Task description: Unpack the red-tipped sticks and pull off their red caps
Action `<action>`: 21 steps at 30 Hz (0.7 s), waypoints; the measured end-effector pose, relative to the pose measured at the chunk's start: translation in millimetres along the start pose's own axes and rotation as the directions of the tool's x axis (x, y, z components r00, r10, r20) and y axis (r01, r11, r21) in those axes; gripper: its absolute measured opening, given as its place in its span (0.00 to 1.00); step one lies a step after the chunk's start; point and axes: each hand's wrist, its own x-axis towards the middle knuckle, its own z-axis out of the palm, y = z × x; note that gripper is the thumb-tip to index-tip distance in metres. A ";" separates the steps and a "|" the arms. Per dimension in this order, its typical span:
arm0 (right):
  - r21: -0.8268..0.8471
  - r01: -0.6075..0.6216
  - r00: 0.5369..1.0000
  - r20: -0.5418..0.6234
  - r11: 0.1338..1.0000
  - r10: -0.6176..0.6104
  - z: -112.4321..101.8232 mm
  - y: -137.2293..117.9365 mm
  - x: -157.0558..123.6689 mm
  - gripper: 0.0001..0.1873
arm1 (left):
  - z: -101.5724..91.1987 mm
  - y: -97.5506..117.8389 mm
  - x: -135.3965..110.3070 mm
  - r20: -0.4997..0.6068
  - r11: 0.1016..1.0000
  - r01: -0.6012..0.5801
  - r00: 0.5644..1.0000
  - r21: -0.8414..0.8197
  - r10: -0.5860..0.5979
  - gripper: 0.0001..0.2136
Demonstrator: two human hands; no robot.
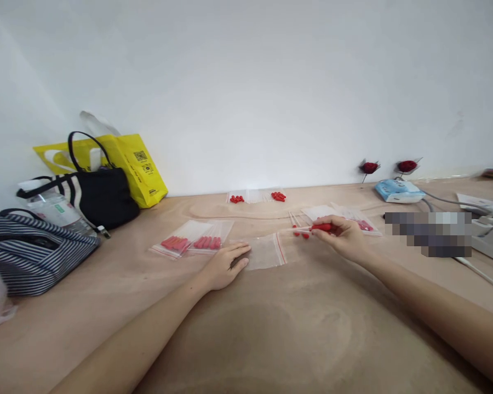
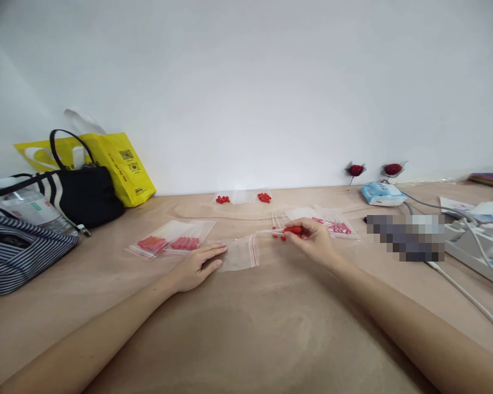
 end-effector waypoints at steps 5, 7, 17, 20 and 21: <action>-0.307 0.211 0.968 -0.065 0.928 -0.241 10.8 5.8 23.5 0.06 | 0.1 0.0 1.3 -0.002 1.000 -0.005 1.000 0.005 0.005 0.17; -0.408 0.278 0.950 -0.014 0.869 -0.311 26.6 11.0 27.8 0.08 | 0.5 -0.6 1.7 -0.001 1.000 -0.006 1.000 0.005 0.006 0.17; -0.710 0.379 0.924 0.320 0.593 -0.208 64.6 19.7 26.4 0.10 | 0.9 -1.6 1.5 -0.005 1.000 -0.013 1.000 0.003 0.013 0.17; -0.730 0.369 0.927 0.333 0.574 -0.173 62.2 15.7 24.4 0.13 | 0.8 -1.2 1.8 -0.006 1.000 -0.012 1.000 0.004 0.012 0.17; -0.738 0.368 0.927 0.339 0.565 -0.161 61.5 14.1 23.9 0.14 | 0.8 -1.0 1.9 -0.006 1.000 -0.012 1.000 0.005 0.012 0.17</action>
